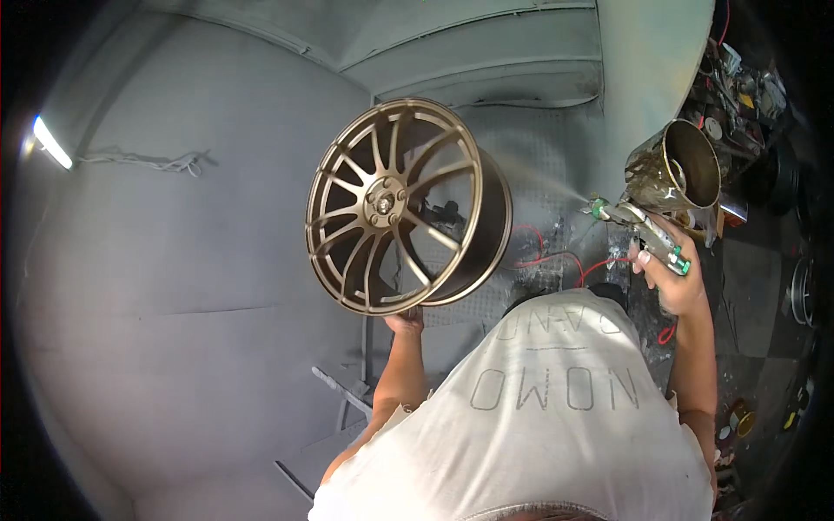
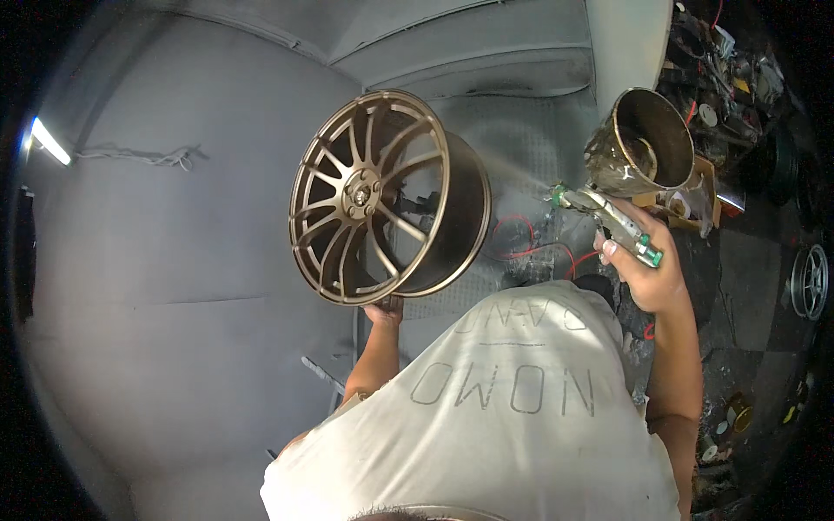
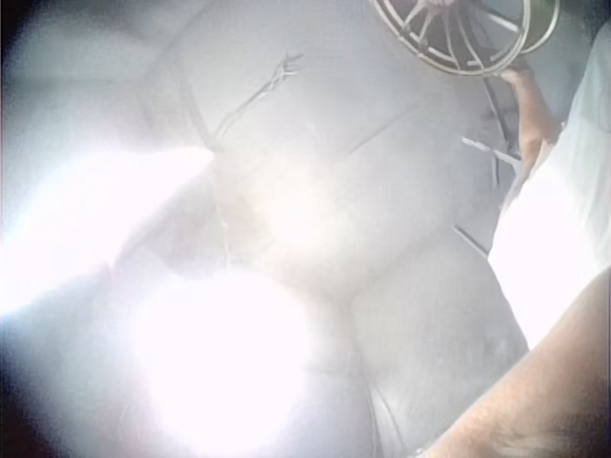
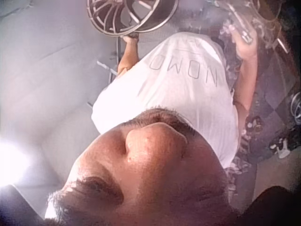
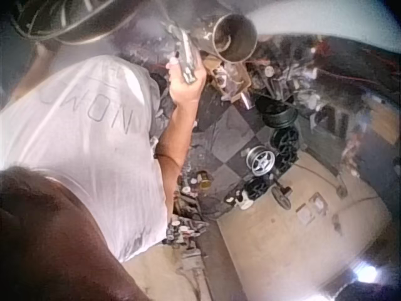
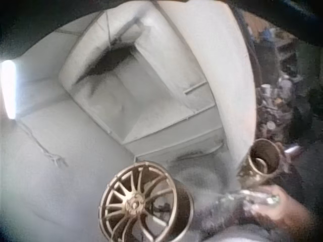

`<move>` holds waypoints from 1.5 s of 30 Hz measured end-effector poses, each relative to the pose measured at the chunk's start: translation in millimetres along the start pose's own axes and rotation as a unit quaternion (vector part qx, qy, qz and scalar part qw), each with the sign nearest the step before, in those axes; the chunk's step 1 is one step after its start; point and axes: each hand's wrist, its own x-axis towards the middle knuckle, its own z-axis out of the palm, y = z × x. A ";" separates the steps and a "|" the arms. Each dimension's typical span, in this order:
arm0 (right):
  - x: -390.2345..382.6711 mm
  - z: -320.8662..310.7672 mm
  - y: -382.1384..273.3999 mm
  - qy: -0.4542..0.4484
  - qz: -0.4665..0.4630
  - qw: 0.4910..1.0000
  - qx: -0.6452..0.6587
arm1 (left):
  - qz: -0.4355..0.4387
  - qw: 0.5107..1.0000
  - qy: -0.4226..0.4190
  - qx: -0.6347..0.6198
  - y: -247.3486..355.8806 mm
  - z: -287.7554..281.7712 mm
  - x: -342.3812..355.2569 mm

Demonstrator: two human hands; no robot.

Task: The person mixes paint in a container and then uses a spray gun to apply the paint to a car rim suspended in a paint booth.

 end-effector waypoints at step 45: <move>-67.5 -61.9 142.5 -0.285 0.083 0.953 -0.057 | -0.241 0.929 -0.008 0.280 -264.4 191.3 -128.0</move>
